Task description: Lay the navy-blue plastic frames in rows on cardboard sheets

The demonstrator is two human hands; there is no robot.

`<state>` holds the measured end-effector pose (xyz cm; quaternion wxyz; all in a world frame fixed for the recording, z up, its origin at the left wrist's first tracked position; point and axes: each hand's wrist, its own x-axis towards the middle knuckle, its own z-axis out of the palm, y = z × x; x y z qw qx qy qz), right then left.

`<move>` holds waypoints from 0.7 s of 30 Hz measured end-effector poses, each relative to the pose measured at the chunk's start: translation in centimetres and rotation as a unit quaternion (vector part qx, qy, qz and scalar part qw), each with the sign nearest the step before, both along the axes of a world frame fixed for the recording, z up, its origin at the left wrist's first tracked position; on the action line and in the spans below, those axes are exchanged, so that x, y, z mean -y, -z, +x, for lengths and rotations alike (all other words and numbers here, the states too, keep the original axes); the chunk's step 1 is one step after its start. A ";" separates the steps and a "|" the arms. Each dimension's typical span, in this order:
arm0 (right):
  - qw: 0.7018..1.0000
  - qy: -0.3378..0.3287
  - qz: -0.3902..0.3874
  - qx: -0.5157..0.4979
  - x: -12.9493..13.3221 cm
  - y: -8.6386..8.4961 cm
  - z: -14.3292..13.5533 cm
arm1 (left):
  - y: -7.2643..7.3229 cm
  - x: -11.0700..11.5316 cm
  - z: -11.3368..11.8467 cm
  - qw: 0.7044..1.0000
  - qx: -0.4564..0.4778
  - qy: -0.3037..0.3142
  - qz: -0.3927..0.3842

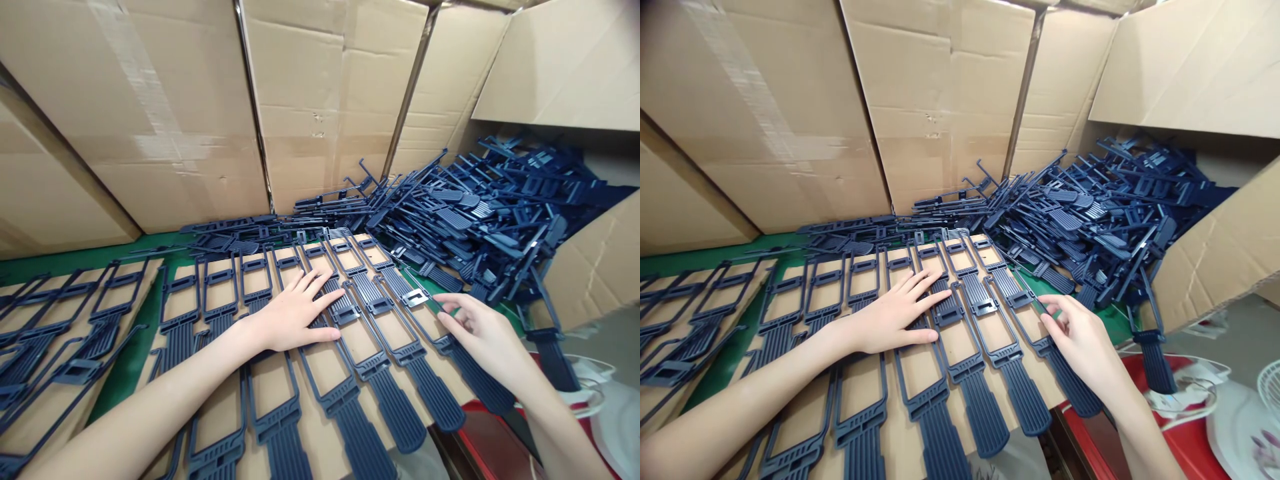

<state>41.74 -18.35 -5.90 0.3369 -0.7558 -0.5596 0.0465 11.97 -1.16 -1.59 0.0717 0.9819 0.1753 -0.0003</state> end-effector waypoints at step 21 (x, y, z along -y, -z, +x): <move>0.976 0.003 -0.036 -0.216 0.9 0.9 2.4 | -5.3 0.8 -0.8 0.991 -0.028 -0.023 -0.129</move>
